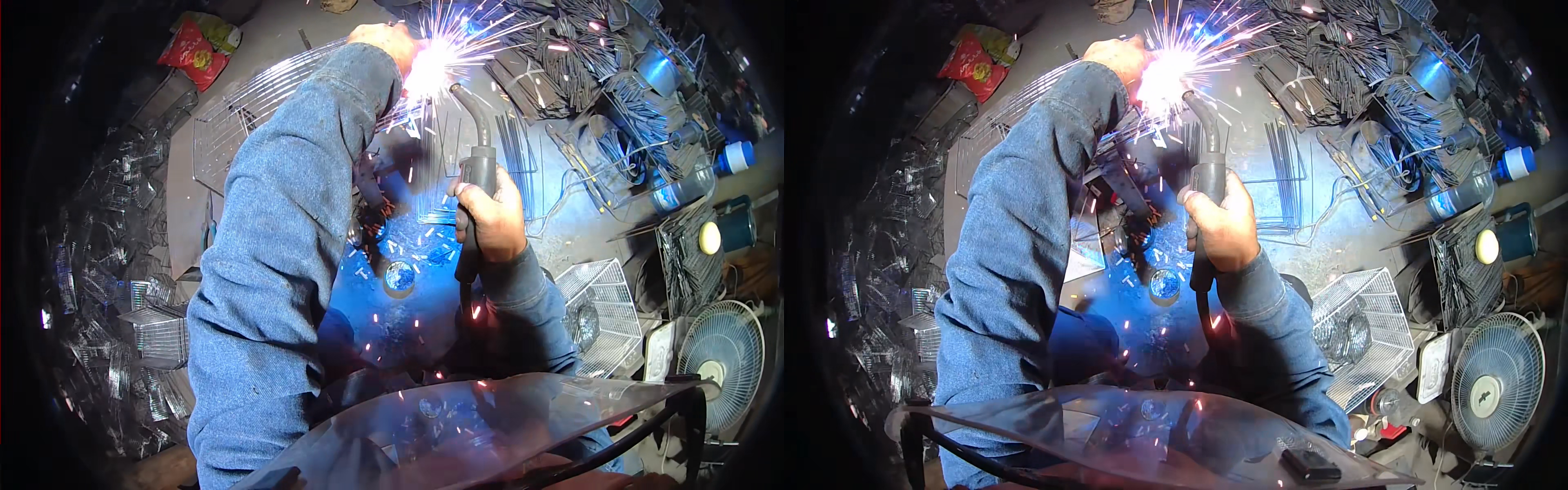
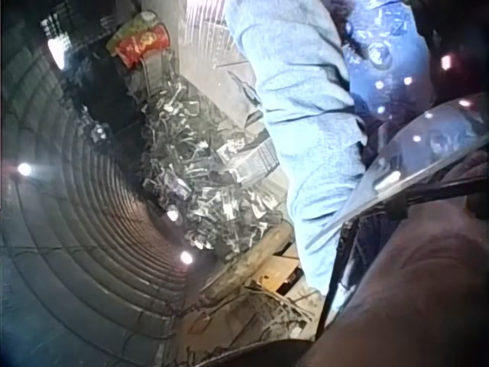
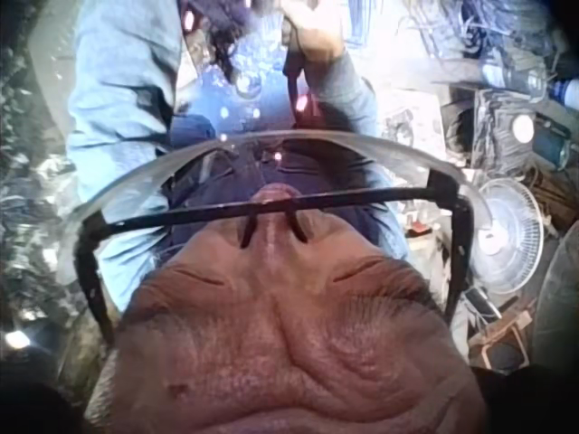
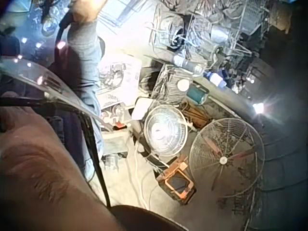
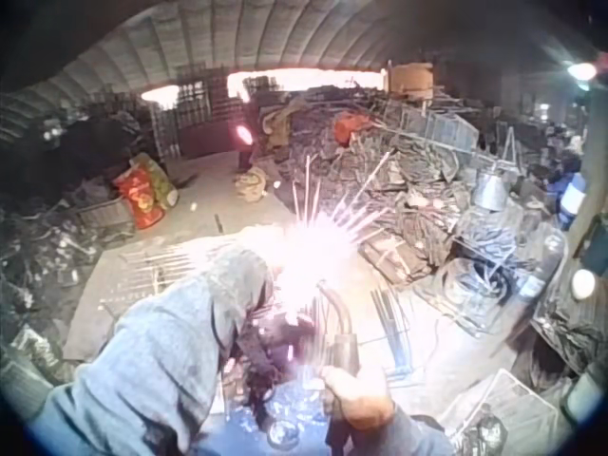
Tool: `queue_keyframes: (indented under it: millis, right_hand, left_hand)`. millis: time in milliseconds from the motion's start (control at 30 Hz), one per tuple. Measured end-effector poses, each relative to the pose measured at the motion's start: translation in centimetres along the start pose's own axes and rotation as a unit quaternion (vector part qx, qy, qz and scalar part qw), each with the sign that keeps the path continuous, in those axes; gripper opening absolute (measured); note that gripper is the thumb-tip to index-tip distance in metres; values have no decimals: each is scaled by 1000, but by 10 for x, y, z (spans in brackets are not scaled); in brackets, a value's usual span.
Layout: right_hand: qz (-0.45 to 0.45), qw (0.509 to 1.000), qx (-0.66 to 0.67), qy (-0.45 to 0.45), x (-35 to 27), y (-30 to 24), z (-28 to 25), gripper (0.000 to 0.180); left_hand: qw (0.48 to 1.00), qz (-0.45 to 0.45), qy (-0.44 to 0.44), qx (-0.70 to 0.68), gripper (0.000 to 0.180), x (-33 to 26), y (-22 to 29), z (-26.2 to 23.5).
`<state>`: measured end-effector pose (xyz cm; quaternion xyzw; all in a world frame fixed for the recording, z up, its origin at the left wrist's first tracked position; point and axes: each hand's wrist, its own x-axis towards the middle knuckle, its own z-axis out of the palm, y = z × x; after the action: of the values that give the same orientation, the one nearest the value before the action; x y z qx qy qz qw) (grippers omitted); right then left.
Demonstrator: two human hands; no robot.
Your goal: Welding metal wire cages using a MIG welder.
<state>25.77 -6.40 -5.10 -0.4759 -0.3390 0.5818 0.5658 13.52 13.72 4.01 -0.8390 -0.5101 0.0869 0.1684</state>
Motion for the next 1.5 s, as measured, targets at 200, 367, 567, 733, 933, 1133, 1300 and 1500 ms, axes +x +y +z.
queue_keyframes:
  millis: [200, 367, 567, 733, 933, 1133, 1300, 1500]
  right_hand:
    - [3, 1000, -1, -4, 1, 1, -1, 24]
    - [-3, 1000, -7, 12, -1, -1, 1, 16]
    - [-44, 999, 19, 5, -1, 0, -2, 22]
    - [7, 996, 88, -6, -2, 2, -8, 25]
    - [19, 998, 64, -9, -4, -2, -14, 31]
    - [37, 988, 133, -64, -2, -9, -39, 33]
    - [64, 962, 227, -137, 1, 0, -60, 41]
    - [96, 943, 288, -133, -14, 10, -96, 40]
  left_hand:
    - [1000, 23, -7, 2, 59, -13, 5, -7]
    - [999, 44, 28, -5, 74, -15, 6, -6]
    - [998, 41, 40, 3, 71, -18, 1, -1]
    - [998, 9, 49, -34, 75, -31, 2, 6]
    - [984, -8, 176, -19, 86, -48, -7, 51]
    - [988, 4, 150, -36, 81, -48, -9, 48]
    - [989, 1, 142, -42, 79, -52, -12, 44]
    - [988, -6, 139, -70, 78, -42, -11, 43]
